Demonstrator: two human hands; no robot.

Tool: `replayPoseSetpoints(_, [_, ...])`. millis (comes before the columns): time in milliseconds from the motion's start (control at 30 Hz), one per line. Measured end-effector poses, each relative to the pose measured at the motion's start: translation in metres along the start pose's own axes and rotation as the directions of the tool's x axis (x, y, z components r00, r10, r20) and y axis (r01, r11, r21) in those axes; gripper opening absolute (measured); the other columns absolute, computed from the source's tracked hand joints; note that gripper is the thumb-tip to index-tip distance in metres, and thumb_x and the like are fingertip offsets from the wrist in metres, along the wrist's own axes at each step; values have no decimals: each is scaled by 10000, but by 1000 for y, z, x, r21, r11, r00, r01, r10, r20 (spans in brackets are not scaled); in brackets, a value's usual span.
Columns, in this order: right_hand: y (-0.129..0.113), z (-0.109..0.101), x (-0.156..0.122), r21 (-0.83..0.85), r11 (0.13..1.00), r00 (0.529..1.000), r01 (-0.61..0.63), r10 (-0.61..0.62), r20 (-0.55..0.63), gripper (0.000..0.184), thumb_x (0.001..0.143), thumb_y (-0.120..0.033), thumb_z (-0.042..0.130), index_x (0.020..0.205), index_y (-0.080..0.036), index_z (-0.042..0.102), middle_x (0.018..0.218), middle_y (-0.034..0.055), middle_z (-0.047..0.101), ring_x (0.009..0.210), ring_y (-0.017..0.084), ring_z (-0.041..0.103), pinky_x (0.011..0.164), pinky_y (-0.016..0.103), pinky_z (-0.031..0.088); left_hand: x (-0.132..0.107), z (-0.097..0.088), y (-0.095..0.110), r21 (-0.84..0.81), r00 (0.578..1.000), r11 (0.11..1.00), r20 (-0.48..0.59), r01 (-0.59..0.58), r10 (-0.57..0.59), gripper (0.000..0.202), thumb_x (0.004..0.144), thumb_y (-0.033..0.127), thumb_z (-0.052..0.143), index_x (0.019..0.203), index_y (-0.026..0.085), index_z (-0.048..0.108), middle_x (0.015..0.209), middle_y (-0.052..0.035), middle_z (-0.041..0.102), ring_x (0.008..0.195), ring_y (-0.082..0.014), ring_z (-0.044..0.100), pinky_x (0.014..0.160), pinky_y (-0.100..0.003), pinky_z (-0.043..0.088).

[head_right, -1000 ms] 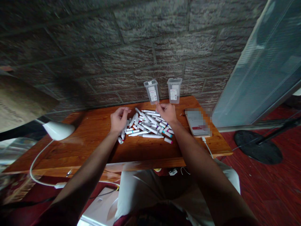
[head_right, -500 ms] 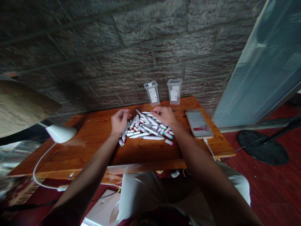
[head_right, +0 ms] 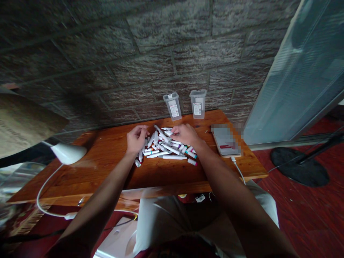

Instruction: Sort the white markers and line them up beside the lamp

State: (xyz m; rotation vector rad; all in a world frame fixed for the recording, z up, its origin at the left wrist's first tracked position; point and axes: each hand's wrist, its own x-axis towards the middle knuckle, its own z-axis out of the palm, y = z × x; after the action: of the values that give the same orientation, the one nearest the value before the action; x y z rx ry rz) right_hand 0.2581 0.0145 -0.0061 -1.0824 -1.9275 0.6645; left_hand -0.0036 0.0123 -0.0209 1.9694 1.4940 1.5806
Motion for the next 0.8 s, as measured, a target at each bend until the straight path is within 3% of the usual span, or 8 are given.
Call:
replayPoseSetpoints(167, [-6, 1, 4, 262, 965, 996, -31, 51, -70, 225, 812, -320, 687, 983, -191, 753, 1006, 60, 775, 864, 167, 703, 796, 289, 532, -1, -1, 4, 0, 1000, 1000, 12, -5, 5, 311, 932, 435, 519, 967, 180, 693, 719, -13, 702, 634, -140, 656, 650, -240, 513])
replayPoseSetpoints(333, [-11, -3, 6, 449, 889, 990, -90, 128, -54, 275, 797, -397, 674, 933, -167, 736, 821, 46, 761, 709, 153, 685, 607, 240, 505, -2, 0, 9, -7, 999, 1000, 31, -17, 17, 318, 921, 471, 553, 917, 189, 700, 690, -7, 696, 609, -134, 634, 609, -232, 498])
replayPoseSetpoints(533, [-19, -6, 4, 576, 811, 990, -100, 142, -27, 257, 741, -386, 733, 880, -171, 739, 811, 29, 754, 685, 135, 660, 573, 220, 464, -6, -1, 25, -25, 993, 997, 93, -67, 69, 317, 903, 477, 596, 849, 194, 730, 715, -22, 723, 636, -148, 648, 647, -260, 520])
replayPoseSetpoints(633, [-25, -2, 2, 638, 765, 996, -89, 79, 45, 265, 719, -370, 769, 912, -189, 756, 864, 17, 765, 746, 146, 679, 654, 240, 495, -7, -2, 35, -44, 984, 992, 123, -121, 125, 291, 884, 468, 629, 837, 210, 755, 806, -44, 747, 745, -180, 680, 728, -303, 547])
replayPoseSetpoints(800, [-30, 7, 1, 672, 740, 998, -35, -11, 64, 264, 707, -340, 801, 932, -208, 767, 975, 22, 776, 899, 178, 706, 873, 310, 519, -7, -1, 42, -163, 953, 967, 201, -197, 228, 194, 865, 405, 679, 905, 247, 785, 915, -62, 753, 867, -215, 695, 809, -355, 562])
